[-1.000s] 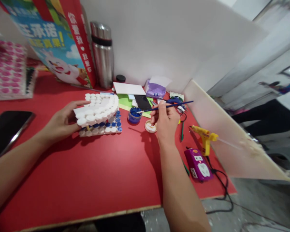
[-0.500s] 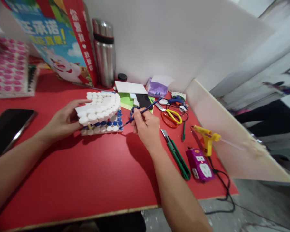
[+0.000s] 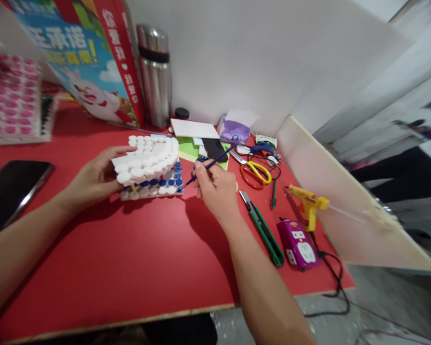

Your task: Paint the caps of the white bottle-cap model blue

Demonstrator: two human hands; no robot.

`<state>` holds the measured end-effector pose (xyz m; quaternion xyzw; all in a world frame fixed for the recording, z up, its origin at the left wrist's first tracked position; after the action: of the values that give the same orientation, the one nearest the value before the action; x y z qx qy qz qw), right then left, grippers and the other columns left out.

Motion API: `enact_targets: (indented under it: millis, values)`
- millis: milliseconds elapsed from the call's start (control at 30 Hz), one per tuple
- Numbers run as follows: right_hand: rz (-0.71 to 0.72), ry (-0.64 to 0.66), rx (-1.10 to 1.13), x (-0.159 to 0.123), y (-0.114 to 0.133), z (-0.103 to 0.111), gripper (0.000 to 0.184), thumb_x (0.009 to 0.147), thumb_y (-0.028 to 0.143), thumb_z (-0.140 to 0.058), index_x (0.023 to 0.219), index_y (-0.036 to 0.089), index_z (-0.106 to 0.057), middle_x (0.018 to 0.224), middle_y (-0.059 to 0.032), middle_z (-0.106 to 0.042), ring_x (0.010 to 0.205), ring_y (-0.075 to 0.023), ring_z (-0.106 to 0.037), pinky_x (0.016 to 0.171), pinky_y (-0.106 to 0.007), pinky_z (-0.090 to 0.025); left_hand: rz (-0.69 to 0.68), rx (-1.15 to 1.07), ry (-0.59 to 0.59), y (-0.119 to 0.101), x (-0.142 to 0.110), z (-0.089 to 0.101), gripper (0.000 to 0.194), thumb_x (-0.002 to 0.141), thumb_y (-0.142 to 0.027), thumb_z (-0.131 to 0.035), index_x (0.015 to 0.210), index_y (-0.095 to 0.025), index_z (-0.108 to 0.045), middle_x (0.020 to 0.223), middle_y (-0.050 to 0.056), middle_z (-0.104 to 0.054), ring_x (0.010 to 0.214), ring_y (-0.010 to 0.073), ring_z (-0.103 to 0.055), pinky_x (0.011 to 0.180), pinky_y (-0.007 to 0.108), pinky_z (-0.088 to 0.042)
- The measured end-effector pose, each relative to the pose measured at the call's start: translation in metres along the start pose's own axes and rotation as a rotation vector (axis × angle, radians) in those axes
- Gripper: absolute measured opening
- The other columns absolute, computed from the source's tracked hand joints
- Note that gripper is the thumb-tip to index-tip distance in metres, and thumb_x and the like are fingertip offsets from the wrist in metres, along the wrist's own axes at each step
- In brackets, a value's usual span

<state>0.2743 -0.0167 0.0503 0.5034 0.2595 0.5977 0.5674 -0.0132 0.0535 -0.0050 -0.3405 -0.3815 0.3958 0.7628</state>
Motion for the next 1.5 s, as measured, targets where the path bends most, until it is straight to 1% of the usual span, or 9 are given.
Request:
enact_targets:
  millis: [100, 267, 433, 600, 767, 933, 1100, 1300, 1500]
  values:
    - [0.014, 0.006, -0.069, -0.0009, -0.0009, 0.0007, 0.039, 0.105, 0.051, -0.064, 0.079, 0.021, -0.066, 0.058, 0.0029, -0.066, 0.043, -0.0098, -0.06, 0.044, -0.021, -0.044, 0.004, -0.009, -0.008, -0.0018, 0.001, -0.0004, 0.069, 0.085, -0.034, -0.07, 0.149, -0.014, -0.054, 0.122, 0.013, -0.069, 0.089, 0.0201, -0.07, 0.074, 0.029, -0.055]
    - [0.023, -0.006, 0.01, -0.0005, 0.0022, 0.0021, 0.037, 0.104, 0.049, -0.065, 0.079, 0.022, -0.064, 0.059, 0.0037, -0.066, 0.041, -0.0091, -0.058, 0.043, -0.022, -0.044, 0.009, -0.025, -0.002, -0.0023, 0.0015, -0.0012, 0.071, 0.083, -0.034, -0.069, 0.149, -0.012, -0.053, 0.118, 0.012, -0.068, 0.086, 0.0191, -0.069, 0.072, 0.028, -0.055]
    - [0.021, 0.01, -0.107, -0.0002, -0.0005, 0.0016, 0.039, 0.104, 0.05, -0.065, 0.078, 0.022, -0.066, 0.057, 0.0027, -0.064, 0.043, -0.0102, -0.058, 0.042, -0.022, -0.04, 0.012, 0.004, -0.007, 0.0001, 0.0003, -0.0008, 0.07, 0.084, -0.035, -0.069, 0.149, -0.014, -0.054, 0.122, 0.012, -0.069, 0.088, 0.0196, -0.069, 0.073, 0.029, -0.054]
    - [0.004, 0.01, -0.003, 0.0006, 0.0011, 0.0019, 0.039, 0.103, 0.053, -0.066, 0.08, 0.022, -0.065, 0.059, 0.0034, -0.065, 0.041, -0.0097, -0.058, 0.043, -0.022, -0.044, -0.026, 0.016, -0.006, -0.001, 0.0005, 0.0001, 0.067, 0.085, -0.032, -0.068, 0.148, -0.016, -0.054, 0.12, 0.01, -0.068, 0.085, 0.0174, -0.068, 0.074, 0.028, -0.054]
    - [0.028, 0.003, -0.076, 0.0008, 0.0015, 0.0032, 0.04, 0.103, 0.052, -0.067, 0.078, 0.021, -0.066, 0.058, 0.003, -0.065, 0.044, -0.0098, -0.059, 0.043, -0.021, -0.042, -0.005, 0.018, 0.003, 0.0003, 0.0004, 0.0005, 0.068, 0.086, -0.035, -0.068, 0.15, -0.015, -0.053, 0.125, 0.013, -0.068, 0.09, 0.0197, -0.069, 0.076, 0.03, -0.055]
    - [0.002, -0.007, 0.067, 0.0023, 0.0016, 0.0036, 0.037, 0.102, 0.05, -0.067, 0.079, 0.022, -0.065, 0.059, 0.004, -0.065, 0.04, -0.0095, -0.057, 0.042, -0.022, -0.045, -0.017, 0.036, 0.002, -0.0009, 0.0003, 0.0006, 0.065, 0.087, -0.034, -0.069, 0.149, -0.018, -0.054, 0.123, 0.011, -0.068, 0.088, 0.0179, -0.069, 0.076, 0.029, -0.054]
    - [0.038, -0.036, -0.049, 0.0038, 0.003, 0.0058, 0.04, 0.102, 0.052, -0.069, 0.075, 0.022, -0.064, 0.057, 0.0029, -0.065, 0.042, -0.0103, -0.058, 0.043, -0.023, -0.044, -0.001, 0.004, 0.003, -0.0005, -0.0001, 0.0, 0.065, 0.088, -0.032, -0.07, 0.149, -0.018, -0.053, 0.123, 0.011, -0.07, 0.088, 0.0178, -0.07, 0.074, 0.027, -0.055]
    - [-0.015, -0.017, 0.075, 0.0047, 0.002, 0.0042, 0.045, 0.099, 0.062, -0.07, 0.079, 0.021, -0.066, 0.061, 0.0026, -0.067, 0.042, -0.0097, -0.058, 0.043, -0.022, -0.047, -0.018, 0.015, 0.005, -0.0012, 0.0003, 0.0008, 0.065, 0.088, -0.032, -0.07, 0.149, -0.017, -0.053, 0.123, 0.012, -0.069, 0.091, 0.0192, -0.07, 0.076, 0.028, -0.056]
    - [-0.002, -0.057, 0.069, 0.0049, 0.0012, 0.0044, 0.041, 0.098, 0.057, -0.071, 0.08, 0.021, -0.067, 0.06, 0.0024, -0.068, 0.041, -0.0102, -0.058, 0.041, -0.023, -0.045, 0.01, 0.024, 0.013, -0.0022, 0.0, 0.0005, 0.067, 0.088, -0.035, -0.069, 0.15, -0.016, -0.053, 0.127, 0.013, -0.068, 0.091, 0.0197, -0.069, 0.078, 0.03, -0.055]
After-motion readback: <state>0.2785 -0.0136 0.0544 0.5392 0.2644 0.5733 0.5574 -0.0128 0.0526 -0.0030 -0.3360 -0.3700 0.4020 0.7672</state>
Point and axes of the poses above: each hand's wrist, its own x-axis towards the middle knuckle, its own z-axis out of the back of the hand, y = z × x, the point moved 3 cm from there along x, towards the middle knuckle
